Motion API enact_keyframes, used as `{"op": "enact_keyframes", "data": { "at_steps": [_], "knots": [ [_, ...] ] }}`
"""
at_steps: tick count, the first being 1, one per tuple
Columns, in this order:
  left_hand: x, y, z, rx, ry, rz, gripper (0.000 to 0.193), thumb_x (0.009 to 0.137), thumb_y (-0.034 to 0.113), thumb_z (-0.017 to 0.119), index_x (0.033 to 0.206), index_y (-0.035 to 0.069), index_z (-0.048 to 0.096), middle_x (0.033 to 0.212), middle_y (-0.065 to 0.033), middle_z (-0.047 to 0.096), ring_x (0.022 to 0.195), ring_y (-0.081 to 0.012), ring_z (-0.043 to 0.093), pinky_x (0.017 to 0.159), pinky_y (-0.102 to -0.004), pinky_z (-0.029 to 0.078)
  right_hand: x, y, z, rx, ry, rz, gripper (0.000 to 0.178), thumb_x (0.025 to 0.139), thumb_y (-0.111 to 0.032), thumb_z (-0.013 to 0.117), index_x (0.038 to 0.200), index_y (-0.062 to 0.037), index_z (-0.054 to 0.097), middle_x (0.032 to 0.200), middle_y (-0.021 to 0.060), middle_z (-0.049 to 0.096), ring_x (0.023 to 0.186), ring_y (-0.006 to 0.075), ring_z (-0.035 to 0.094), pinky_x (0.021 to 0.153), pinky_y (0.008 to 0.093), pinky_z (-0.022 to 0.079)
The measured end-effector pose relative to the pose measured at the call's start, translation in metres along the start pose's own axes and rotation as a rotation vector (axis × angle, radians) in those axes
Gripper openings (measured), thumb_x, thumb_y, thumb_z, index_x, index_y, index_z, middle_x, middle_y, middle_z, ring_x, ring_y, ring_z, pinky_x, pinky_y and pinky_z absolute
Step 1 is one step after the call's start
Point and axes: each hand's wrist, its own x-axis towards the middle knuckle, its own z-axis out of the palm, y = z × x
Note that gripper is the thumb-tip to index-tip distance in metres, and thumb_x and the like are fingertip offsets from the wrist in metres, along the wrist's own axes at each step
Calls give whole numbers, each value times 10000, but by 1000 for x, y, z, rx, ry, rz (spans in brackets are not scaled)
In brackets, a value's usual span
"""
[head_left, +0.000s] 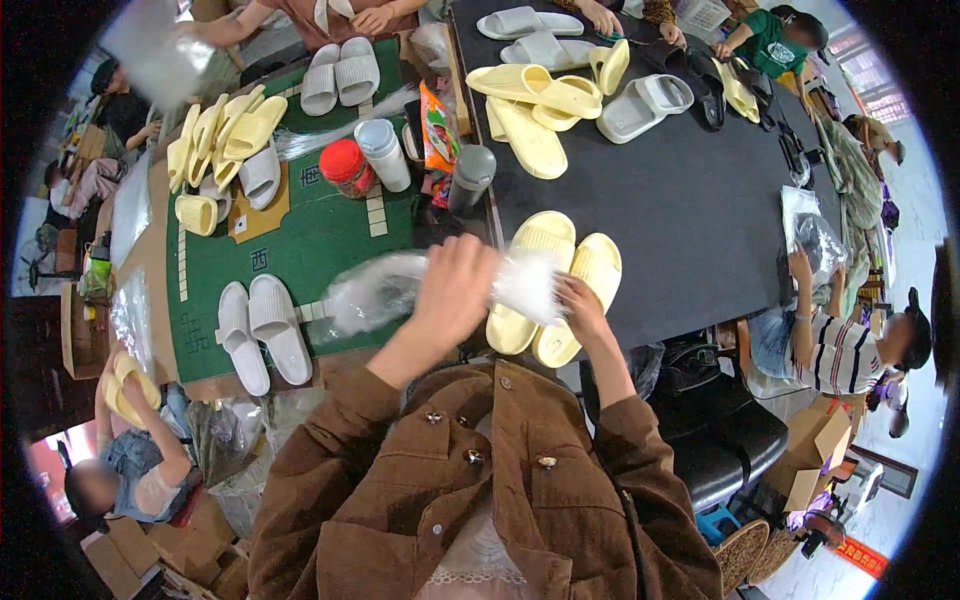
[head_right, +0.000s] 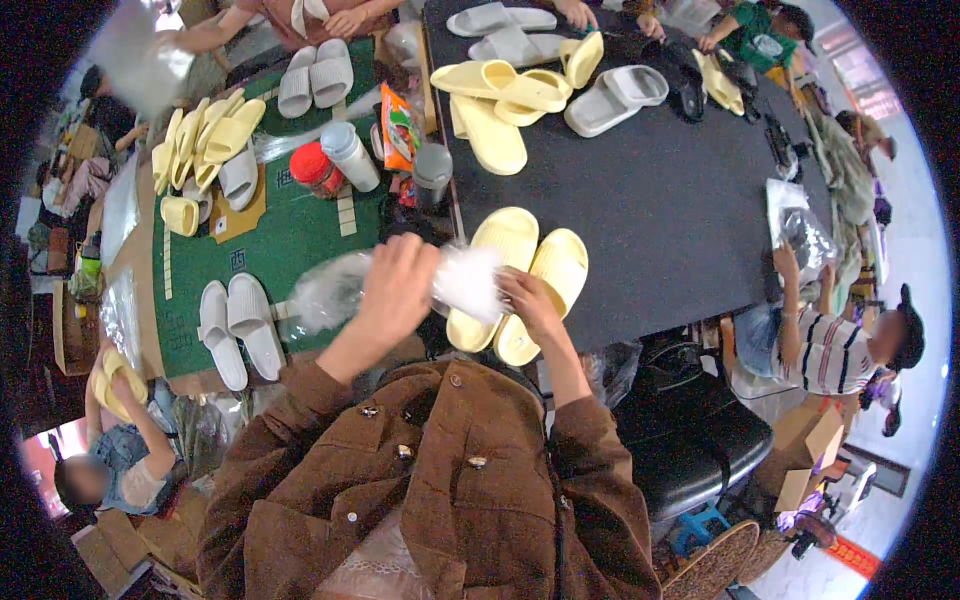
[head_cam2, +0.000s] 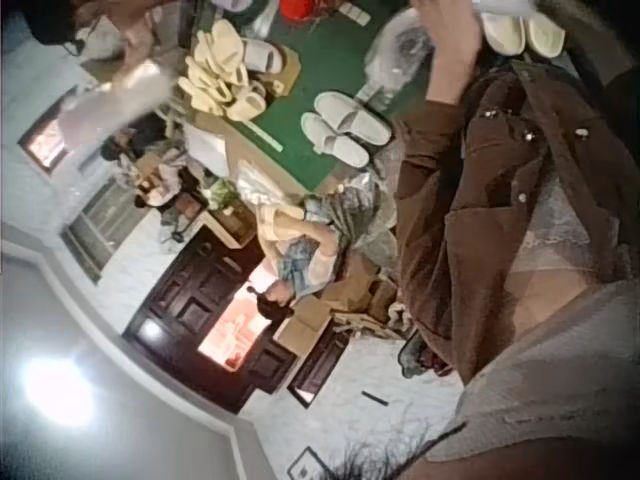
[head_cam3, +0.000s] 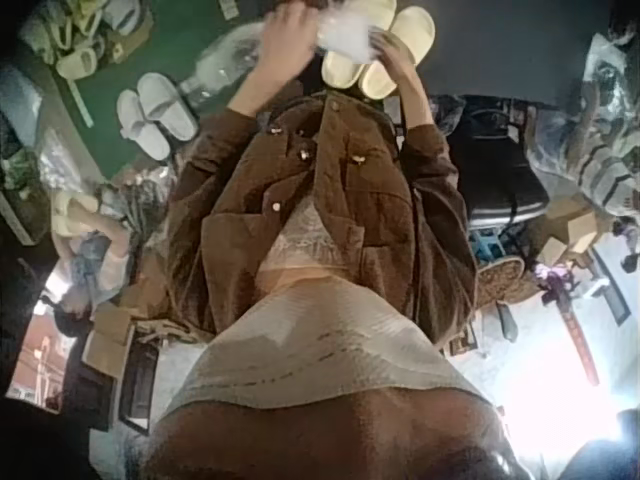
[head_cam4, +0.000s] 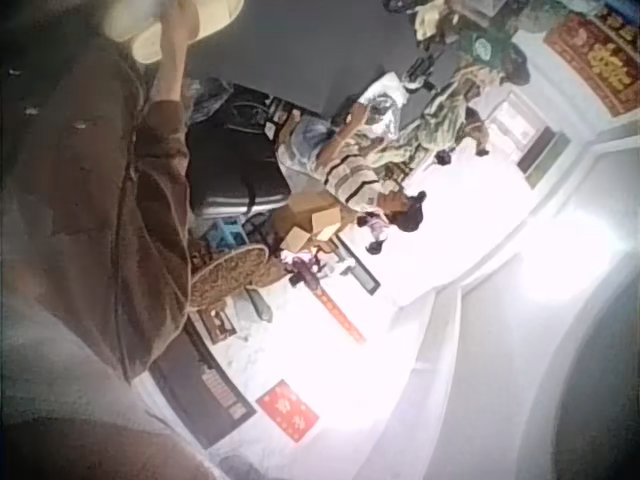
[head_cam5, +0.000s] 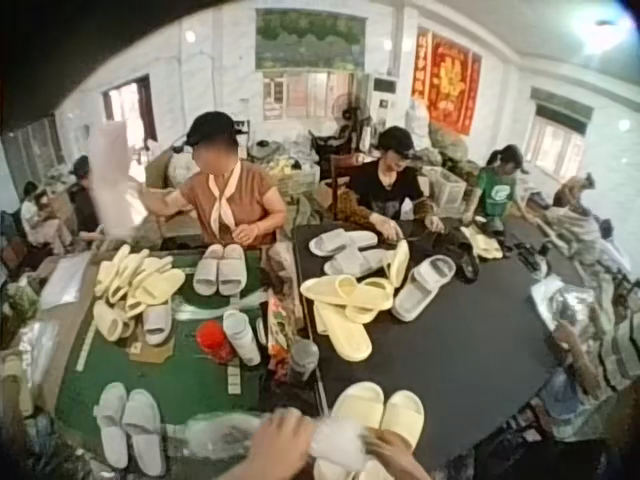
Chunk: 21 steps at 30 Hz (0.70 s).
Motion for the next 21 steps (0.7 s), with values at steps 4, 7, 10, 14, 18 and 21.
{"op": "enact_keyframes", "data": {
  "at_steps": [4,7,10,14,18,21],
  "knots": [
    [14,61,6,-48,10,125,173,730,106,565,888,41,539,898,-102,484,844,-243,501,723,-376,398,11,74,-52,356,-139,-118,367,946,-170,505,1271,-7,455,1179,133,554,1038,213,566,901,369,496],
    [25,82,17,-96,11,130,203,706,62,570,903,28,539,920,-107,474,873,-252,493,747,-378,396,-4,54,-19,-140,48,-425,365,948,-212,504,1255,-20,463,1178,120,549,1040,206,545,886,355,477],
    [35,97,38,-123,36,133,306,683,44,593,981,1,540,970,-112,478,905,-260,486,785,-389,395,-5,33,7,-94,177,-397,341,935,-226,528,1204,-19,498,1136,105,562,980,185,548,824,323,476],
    [41,102,47,-305,98,136,578,722,100,629,1273,33,466,1258,-169,422,1181,-330,408,1002,-457,327,-9,-5,23,120,325,-245,316,917,-245,561,1136,-18,545,1081,86,578,899,159,551,742,282,474],
    [23,78,57,-301,32,36,594,760,139,656,1322,143,467,1412,-183,302,1320,-383,275,1085,-549,204,49,10,-32,321,233,-144,411,880,-305,635,1191,-50,548,1111,105,573,994,178,558,796,286,481],
    [0,51,76,-212,-13,-102,577,768,143,655,1317,150,476,1453,-168,248,1349,-394,214,1081,-585,177,74,-18,-41,246,224,-30,190,881,-233,643,877,-44,623,691,-2,521,567,71,428,526,216,367]
  ]
}}
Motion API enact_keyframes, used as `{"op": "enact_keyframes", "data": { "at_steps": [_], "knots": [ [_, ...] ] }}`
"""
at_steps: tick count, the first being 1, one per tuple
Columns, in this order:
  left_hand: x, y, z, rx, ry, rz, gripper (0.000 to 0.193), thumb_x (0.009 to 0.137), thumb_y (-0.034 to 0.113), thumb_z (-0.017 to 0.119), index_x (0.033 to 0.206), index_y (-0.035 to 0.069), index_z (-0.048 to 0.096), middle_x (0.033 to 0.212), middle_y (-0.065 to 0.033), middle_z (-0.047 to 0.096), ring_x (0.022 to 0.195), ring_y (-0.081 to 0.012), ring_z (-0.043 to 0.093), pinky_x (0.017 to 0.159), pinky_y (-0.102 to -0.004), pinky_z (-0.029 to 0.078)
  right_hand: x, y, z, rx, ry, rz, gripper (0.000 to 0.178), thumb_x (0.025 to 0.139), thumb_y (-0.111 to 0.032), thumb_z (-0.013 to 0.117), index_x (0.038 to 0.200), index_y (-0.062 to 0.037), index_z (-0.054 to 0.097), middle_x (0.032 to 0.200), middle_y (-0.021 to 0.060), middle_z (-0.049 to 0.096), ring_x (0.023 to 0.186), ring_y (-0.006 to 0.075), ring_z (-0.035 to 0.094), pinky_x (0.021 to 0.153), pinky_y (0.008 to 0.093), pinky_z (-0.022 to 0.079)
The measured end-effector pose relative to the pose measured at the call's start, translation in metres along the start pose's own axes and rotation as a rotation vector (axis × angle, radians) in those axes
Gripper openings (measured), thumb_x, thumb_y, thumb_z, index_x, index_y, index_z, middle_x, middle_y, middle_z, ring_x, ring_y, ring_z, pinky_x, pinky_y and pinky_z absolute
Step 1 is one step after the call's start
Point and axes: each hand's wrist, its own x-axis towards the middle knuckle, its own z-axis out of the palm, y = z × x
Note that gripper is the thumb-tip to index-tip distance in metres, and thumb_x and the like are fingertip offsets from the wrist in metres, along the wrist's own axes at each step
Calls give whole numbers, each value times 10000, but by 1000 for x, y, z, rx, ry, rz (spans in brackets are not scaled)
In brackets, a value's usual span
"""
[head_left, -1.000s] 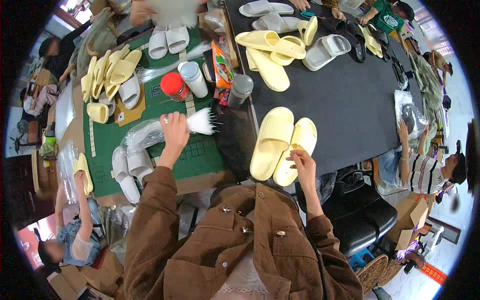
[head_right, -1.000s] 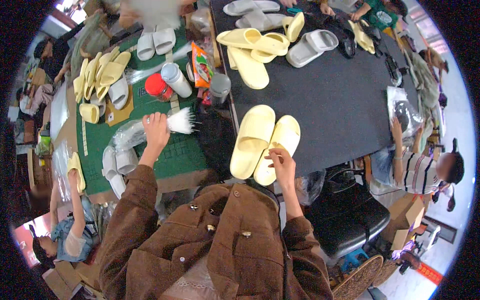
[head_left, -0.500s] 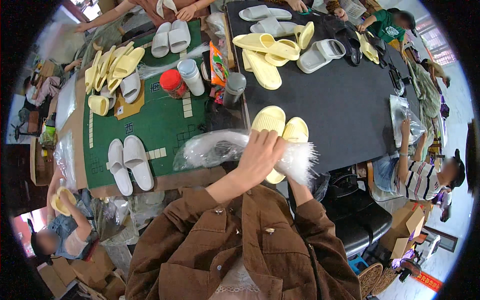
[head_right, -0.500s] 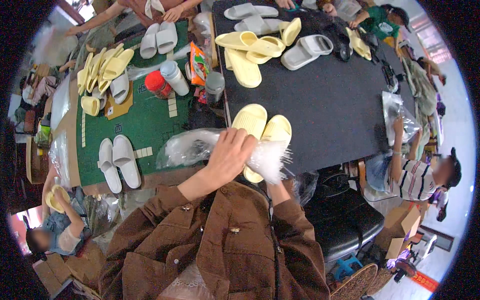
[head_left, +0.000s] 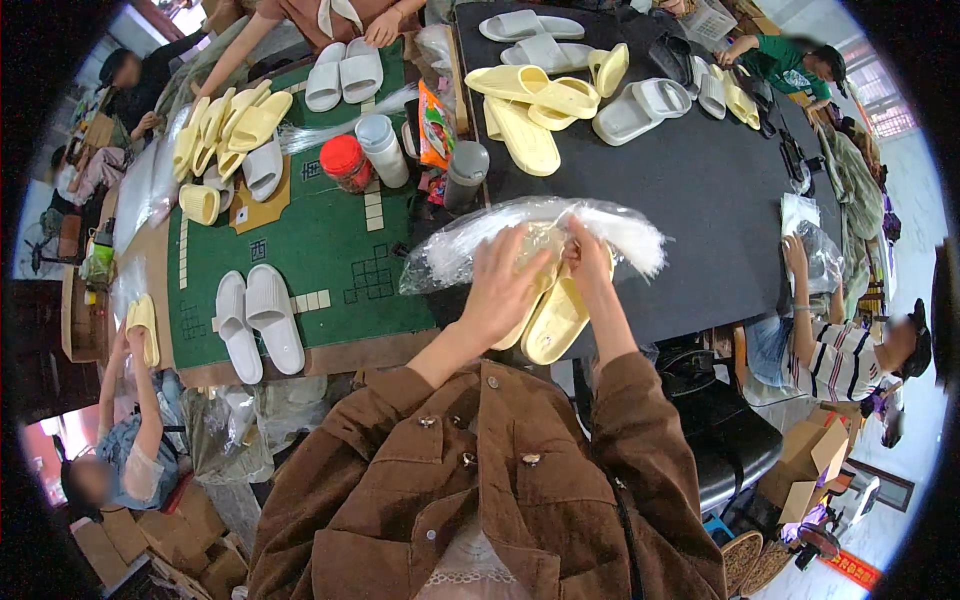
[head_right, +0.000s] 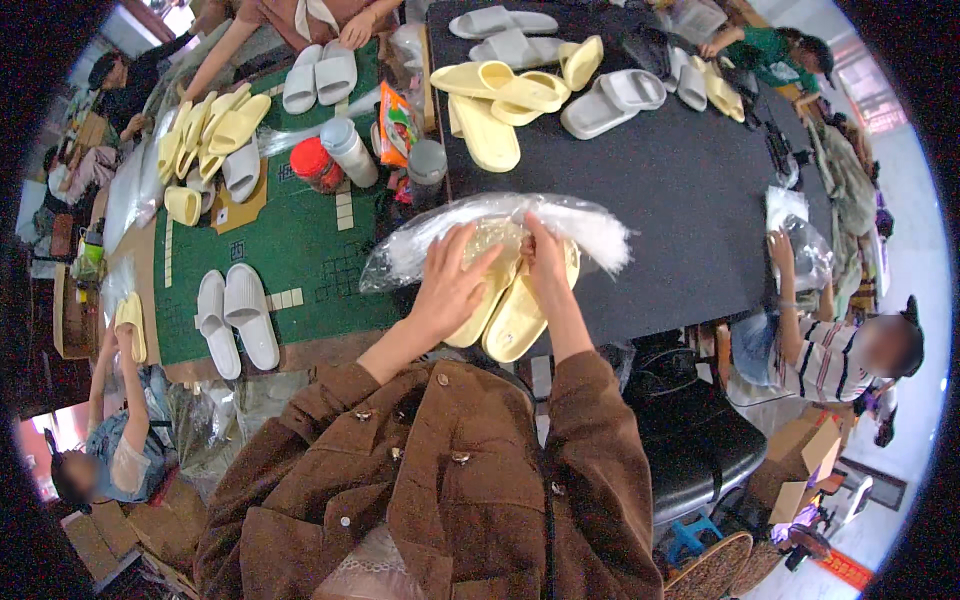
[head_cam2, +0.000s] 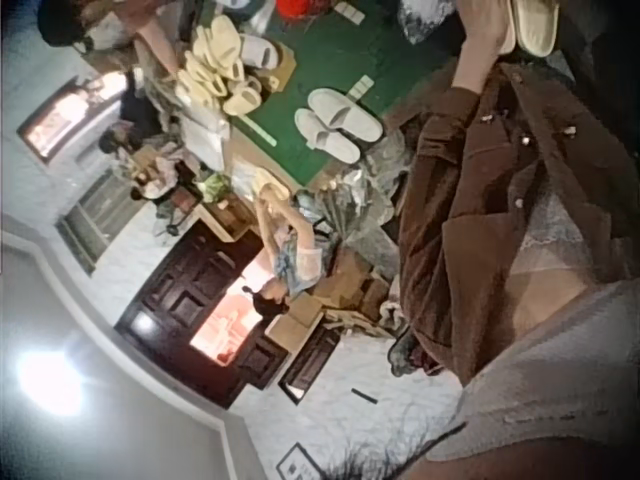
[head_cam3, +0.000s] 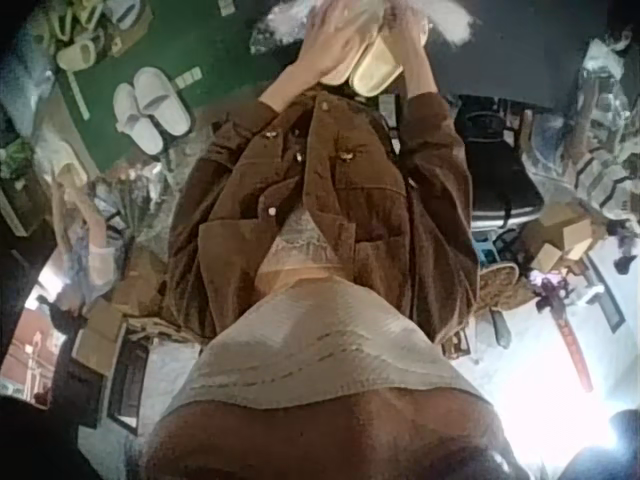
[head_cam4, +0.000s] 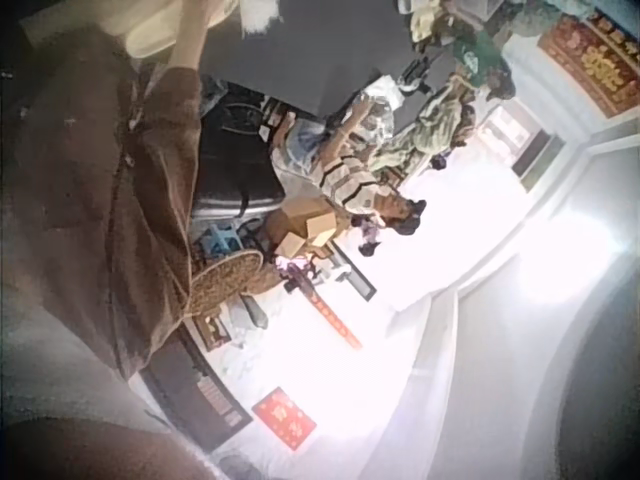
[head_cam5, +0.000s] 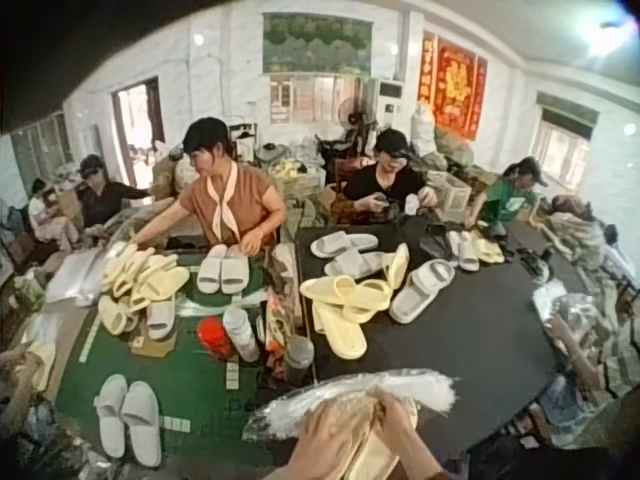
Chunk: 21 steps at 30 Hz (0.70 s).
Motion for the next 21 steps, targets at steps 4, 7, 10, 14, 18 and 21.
{"op": "enact_keyframes", "data": {
  "at_steps": [4,7,10,14,18,21],
  "knots": [
    [-6,-26,18,194,-118,-103,557,778,155,646,1310,147,483,1496,-131,186,1377,-404,130,1070,-623,156,52,-2,-1,132,-90,7,171,873,-190,652,917,-30,614,770,13,540,605,99,471,558,221,394],
    [-5,-52,42,292,-112,-107,559,807,227,618,1319,61,465,1508,-75,191,1394,-355,118,1073,-624,132,57,-7,3,-40,-227,50,285,876,-178,644,1069,19,574,946,64,590,689,144,544,636,241,455],
    [0,-64,48,345,-123,-138,618,819,265,608,1341,-5,415,1508,-53,206,1398,-324,129,1080,-615,122,47,-12,-5,-103,-183,27,370,879,-181,634,1168,34,550,1015,77,610,726,148,570,653,254,469],
    [0,-59,39,257,-104,-158,626,799,215,624,1341,-2,399,1507,-96,196,1392,-326,153,1085,-593,151,-7,-32,-29,-570,-51,-204,503,855,-178,644,1293,16,488,1047,49,627,774,125,612,715,275,501],
    [-6,-35,25,96,10,-102,612,758,131,642,1315,25,411,1292,-166,384,1198,-340,383,997,-496,317,-50,-15,-84,-1377,16,-676,673,786,-259,693,1346,-7,416,1255,156,521,968,310,623,800,395,511],
    [-23,-30,38,98,-24,-167,649,740,89,634,1337,34,386,1010,-134,464,914,-321,498,833,-449,425,-77,-6,-76,-1520,115,-552,784,762,-261,703,1399,-33,306,1365,176,393,1028,394,576,810,451,507]
  ]
}}
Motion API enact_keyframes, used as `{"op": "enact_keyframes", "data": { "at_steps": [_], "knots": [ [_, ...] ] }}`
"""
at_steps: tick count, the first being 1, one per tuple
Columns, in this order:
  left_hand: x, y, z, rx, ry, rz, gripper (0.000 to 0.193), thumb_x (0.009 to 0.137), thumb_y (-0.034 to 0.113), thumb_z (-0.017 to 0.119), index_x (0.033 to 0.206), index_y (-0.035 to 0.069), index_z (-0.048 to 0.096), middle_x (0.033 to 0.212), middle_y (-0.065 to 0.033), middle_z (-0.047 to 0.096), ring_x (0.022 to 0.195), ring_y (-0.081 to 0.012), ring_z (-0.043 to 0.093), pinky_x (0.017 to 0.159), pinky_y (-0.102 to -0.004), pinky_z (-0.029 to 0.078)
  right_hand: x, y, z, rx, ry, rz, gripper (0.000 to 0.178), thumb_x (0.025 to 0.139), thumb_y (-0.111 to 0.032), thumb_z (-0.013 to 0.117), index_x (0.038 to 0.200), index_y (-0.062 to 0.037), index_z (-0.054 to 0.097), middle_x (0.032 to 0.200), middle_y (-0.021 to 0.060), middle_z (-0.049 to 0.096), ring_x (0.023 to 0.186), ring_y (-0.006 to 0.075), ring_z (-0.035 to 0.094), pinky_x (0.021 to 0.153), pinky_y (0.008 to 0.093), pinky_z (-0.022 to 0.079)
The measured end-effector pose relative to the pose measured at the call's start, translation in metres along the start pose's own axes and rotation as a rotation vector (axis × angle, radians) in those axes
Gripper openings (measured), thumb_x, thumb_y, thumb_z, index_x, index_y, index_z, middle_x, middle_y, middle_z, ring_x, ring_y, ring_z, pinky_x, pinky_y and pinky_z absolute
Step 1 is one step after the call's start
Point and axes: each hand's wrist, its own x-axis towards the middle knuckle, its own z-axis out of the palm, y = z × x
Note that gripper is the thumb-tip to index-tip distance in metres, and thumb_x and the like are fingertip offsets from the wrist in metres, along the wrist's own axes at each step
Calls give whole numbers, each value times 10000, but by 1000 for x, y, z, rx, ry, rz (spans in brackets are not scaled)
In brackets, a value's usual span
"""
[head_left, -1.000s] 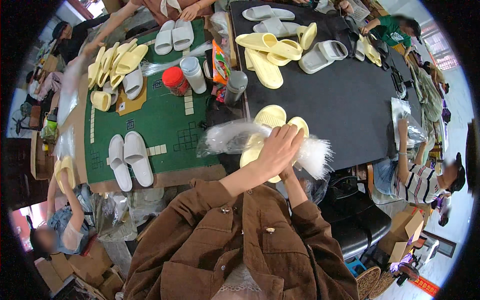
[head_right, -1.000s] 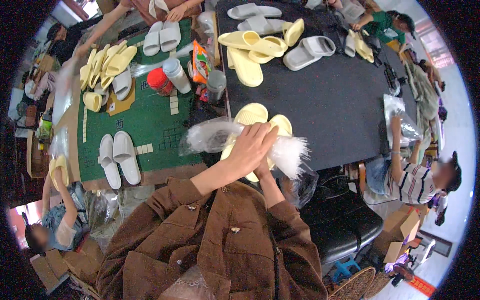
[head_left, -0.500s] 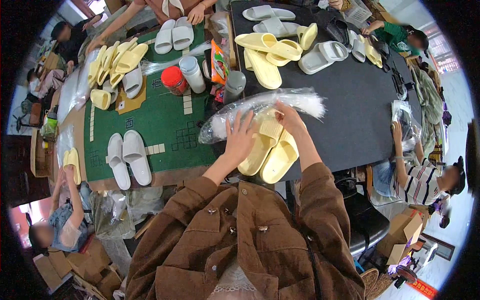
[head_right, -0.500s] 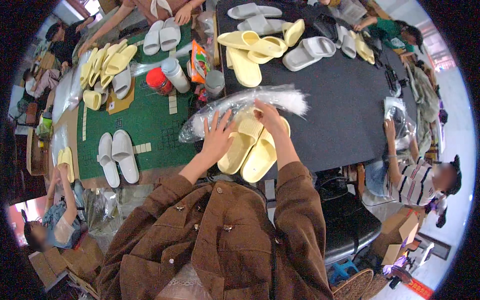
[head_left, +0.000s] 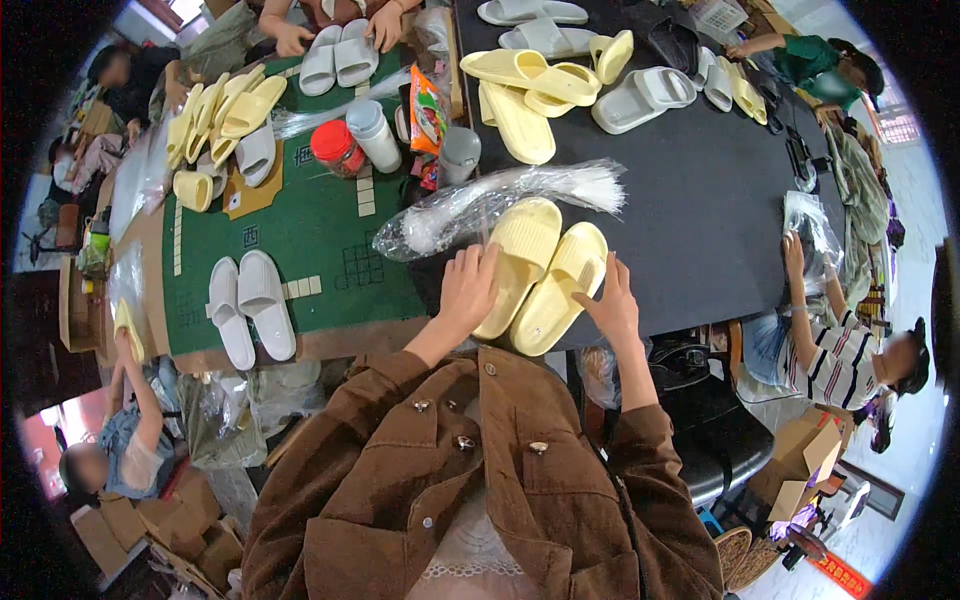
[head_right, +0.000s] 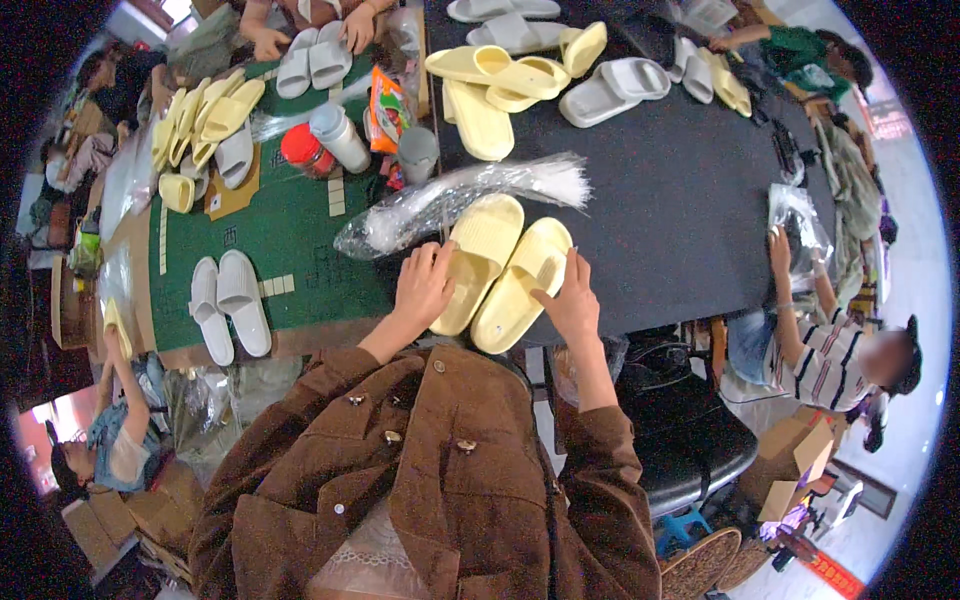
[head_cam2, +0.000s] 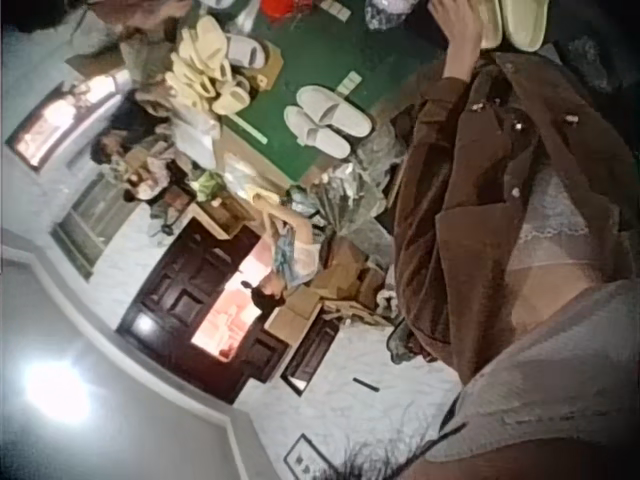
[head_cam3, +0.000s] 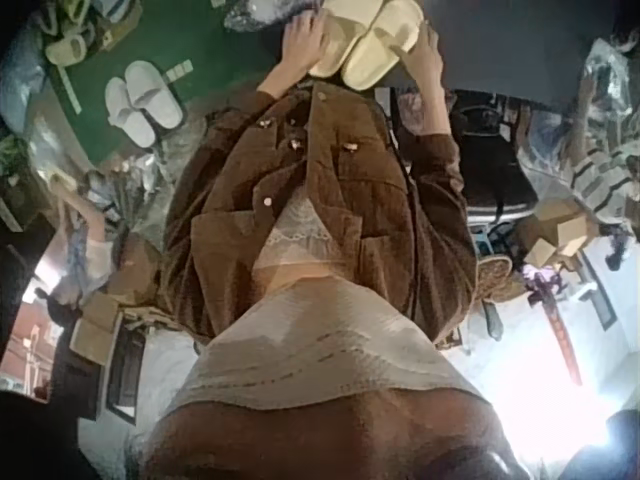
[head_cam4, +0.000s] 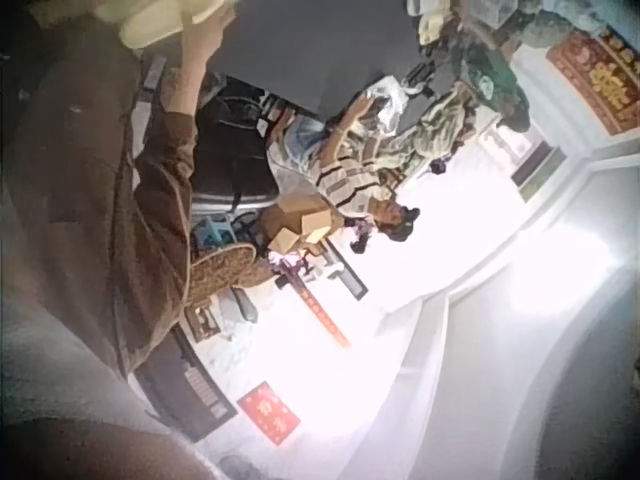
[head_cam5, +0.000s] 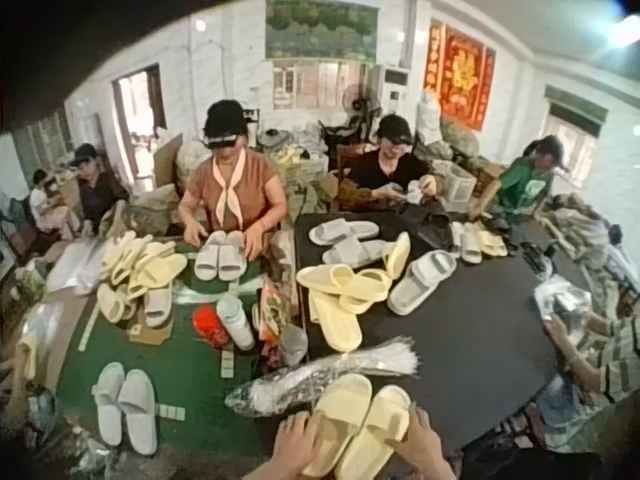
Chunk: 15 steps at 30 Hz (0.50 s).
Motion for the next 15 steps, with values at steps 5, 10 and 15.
{"op": "enact_keyframes", "data": {
  "at_steps": [5,10,15],
  "knots": [
    [-7,4,29,-30,-35,-142,729,740,-29,558,1414,93,308,975,-151,431,867,-341,527,697,-427,485,12,6,30,65,10,-6,744,751,-121,661,1397,-50,298,1381,168,375,1057,403,549,813,449,507],
    [-23,29,31,-151,-83,-303,759,765,-30,519,1440,227,283,1002,-143,439,878,-343,543,670,-422,503,24,28,27,39,51,-175,752,739,-83,655,1403,-93,301,1380,154,389,980,404,591,765,458,528],
    [-22,27,25,-135,-167,-321,797,790,-10,521,1466,258,195,936,-182,495,797,-372,573,657,-459,501,33,35,30,70,-43,-144,775,750,-129,686,1415,-97,290,1393,157,380,1039,391,575,819,442,519]
  ]
}}
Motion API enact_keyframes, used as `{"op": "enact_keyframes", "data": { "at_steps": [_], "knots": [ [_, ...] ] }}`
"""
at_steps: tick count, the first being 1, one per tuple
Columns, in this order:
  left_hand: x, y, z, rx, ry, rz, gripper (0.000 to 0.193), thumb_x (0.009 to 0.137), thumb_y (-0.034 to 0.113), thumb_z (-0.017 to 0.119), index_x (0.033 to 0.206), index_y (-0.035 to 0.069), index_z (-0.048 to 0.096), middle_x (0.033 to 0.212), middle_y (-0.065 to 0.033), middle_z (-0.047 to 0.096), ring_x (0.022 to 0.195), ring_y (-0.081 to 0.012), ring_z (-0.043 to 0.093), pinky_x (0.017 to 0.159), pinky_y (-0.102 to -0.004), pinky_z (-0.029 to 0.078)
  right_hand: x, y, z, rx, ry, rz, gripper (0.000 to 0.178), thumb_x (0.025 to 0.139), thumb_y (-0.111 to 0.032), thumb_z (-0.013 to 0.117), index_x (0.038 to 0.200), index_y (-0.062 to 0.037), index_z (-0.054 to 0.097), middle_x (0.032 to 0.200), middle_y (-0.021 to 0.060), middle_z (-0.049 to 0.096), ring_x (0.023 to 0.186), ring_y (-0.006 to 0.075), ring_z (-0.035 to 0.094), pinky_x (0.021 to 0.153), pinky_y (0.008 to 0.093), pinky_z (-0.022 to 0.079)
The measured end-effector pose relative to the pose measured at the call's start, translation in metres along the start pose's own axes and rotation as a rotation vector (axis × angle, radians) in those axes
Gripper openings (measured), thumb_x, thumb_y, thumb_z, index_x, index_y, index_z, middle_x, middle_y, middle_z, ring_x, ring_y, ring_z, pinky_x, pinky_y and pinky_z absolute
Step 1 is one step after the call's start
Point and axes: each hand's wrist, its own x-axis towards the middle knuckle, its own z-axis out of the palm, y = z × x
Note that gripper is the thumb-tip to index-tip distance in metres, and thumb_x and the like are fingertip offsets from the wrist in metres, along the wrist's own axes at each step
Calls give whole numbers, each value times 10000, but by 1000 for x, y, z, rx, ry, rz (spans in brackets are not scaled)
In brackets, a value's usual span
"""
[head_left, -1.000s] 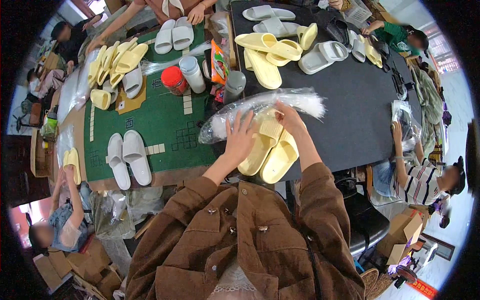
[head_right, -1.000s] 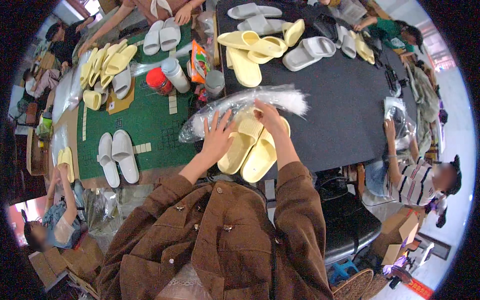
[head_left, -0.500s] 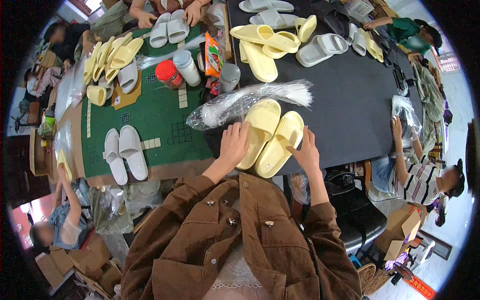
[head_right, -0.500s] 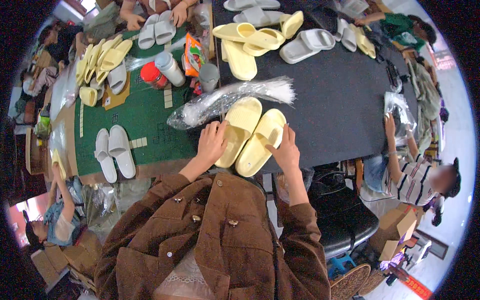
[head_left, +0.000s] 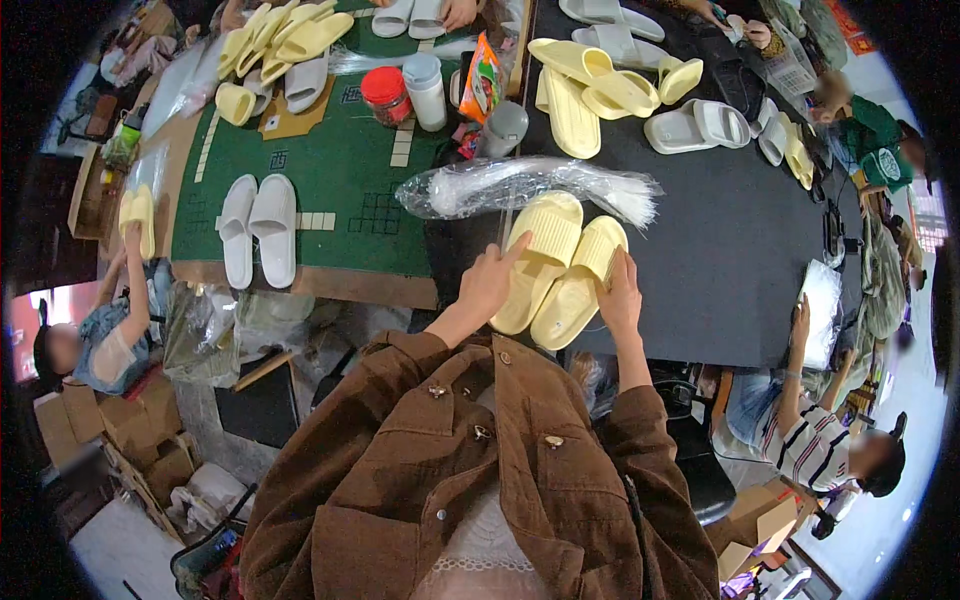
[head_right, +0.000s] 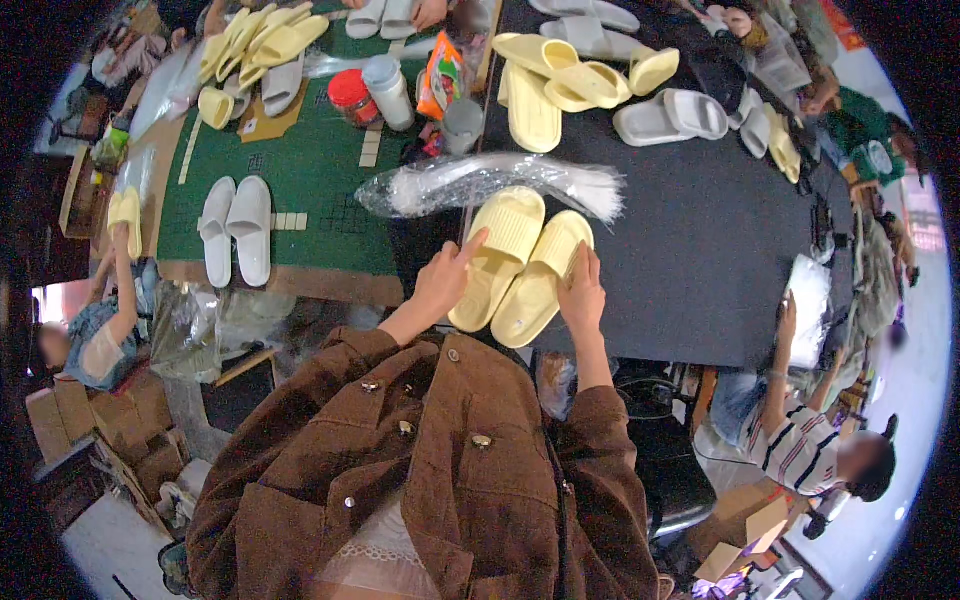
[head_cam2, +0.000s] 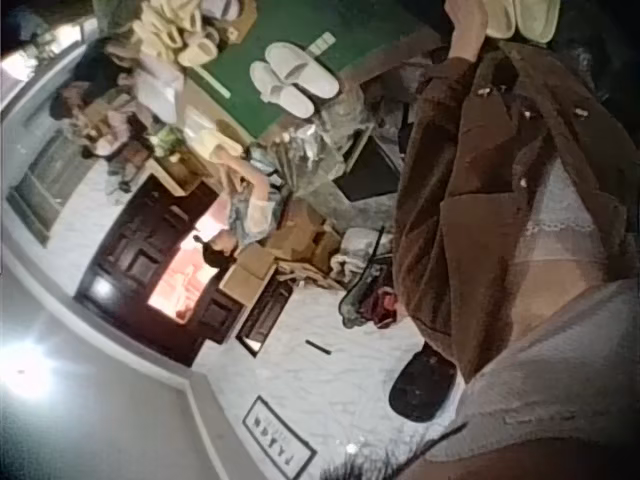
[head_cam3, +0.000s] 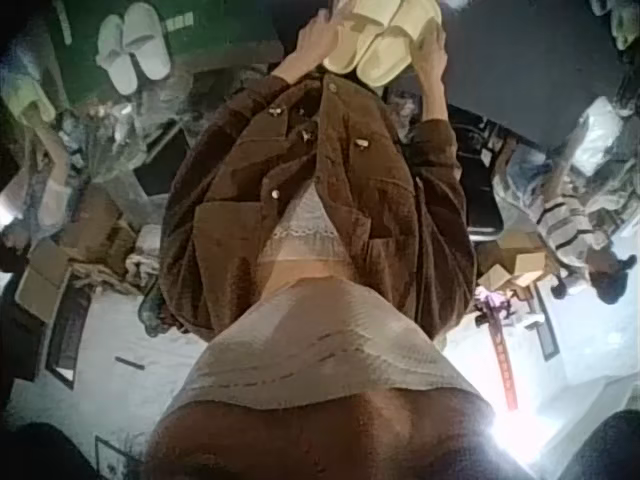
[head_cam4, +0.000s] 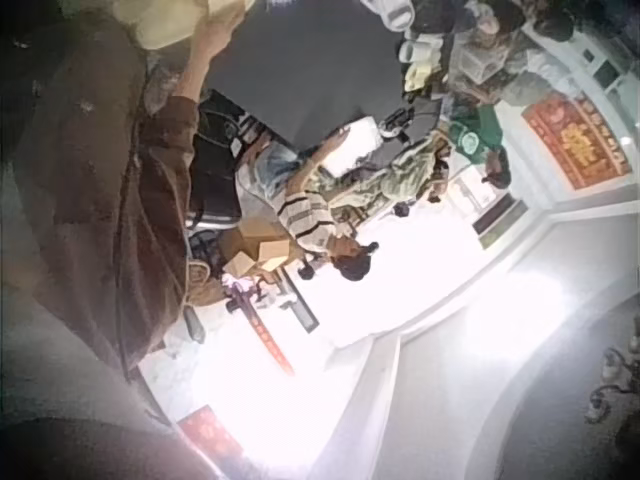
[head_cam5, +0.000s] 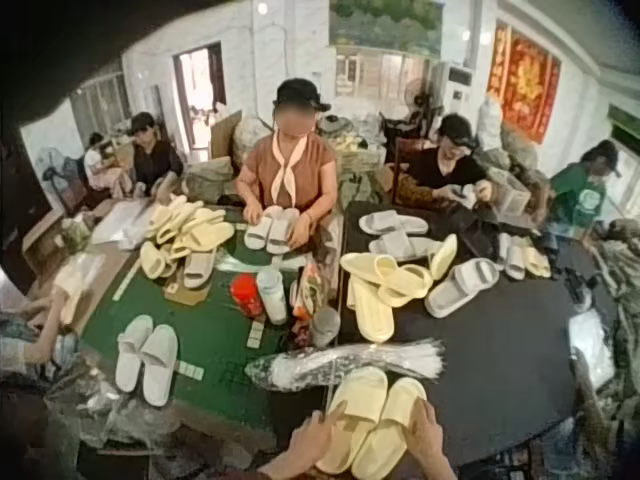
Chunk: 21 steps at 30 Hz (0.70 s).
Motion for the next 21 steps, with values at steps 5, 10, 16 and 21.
{"op": "enact_keyframes", "data": {
  "at_steps": [5,10,16,21],
  "knots": [
    [-1,-10,-1,-62,-120,10,812,816,30,523,1478,260,112,867,-238,538,702,-421,589,644,-499,495,0,-6,-4,38,10,-45,807,734,-122,701,1423,-90,283,1401,160,381,1143,377,519,890,434,490],
    [-3,-23,-11,-264,-270,90,830,812,53,534,1481,189,61,874,-269,569,765,-461,591,692,-522,487,-11,-7,-11,90,-24,-29,892,708,-73,706,1452,-63,215,1446,181,327,1280,349,401,1022,400,394],
    [3,-30,-22,-295,-377,114,843,799,64,548,1477,165,57,844,-264,598,760,-449,600,686,-514,480,-16,-18,-44,387,-165,156,759,799,-144,665,1445,-62,272,1449,143,360,1081,255,554,903,355,459],
    [6,-21,-28,-245,-433,73,852,806,99,578,1472,160,51,883,-254,618,806,-451,603,680,-512,471,32,17,-63,561,68,265,625,849,-210,652,1395,-51,393,1357,104,496,835,147,606,658,296,507]
  ]
}}
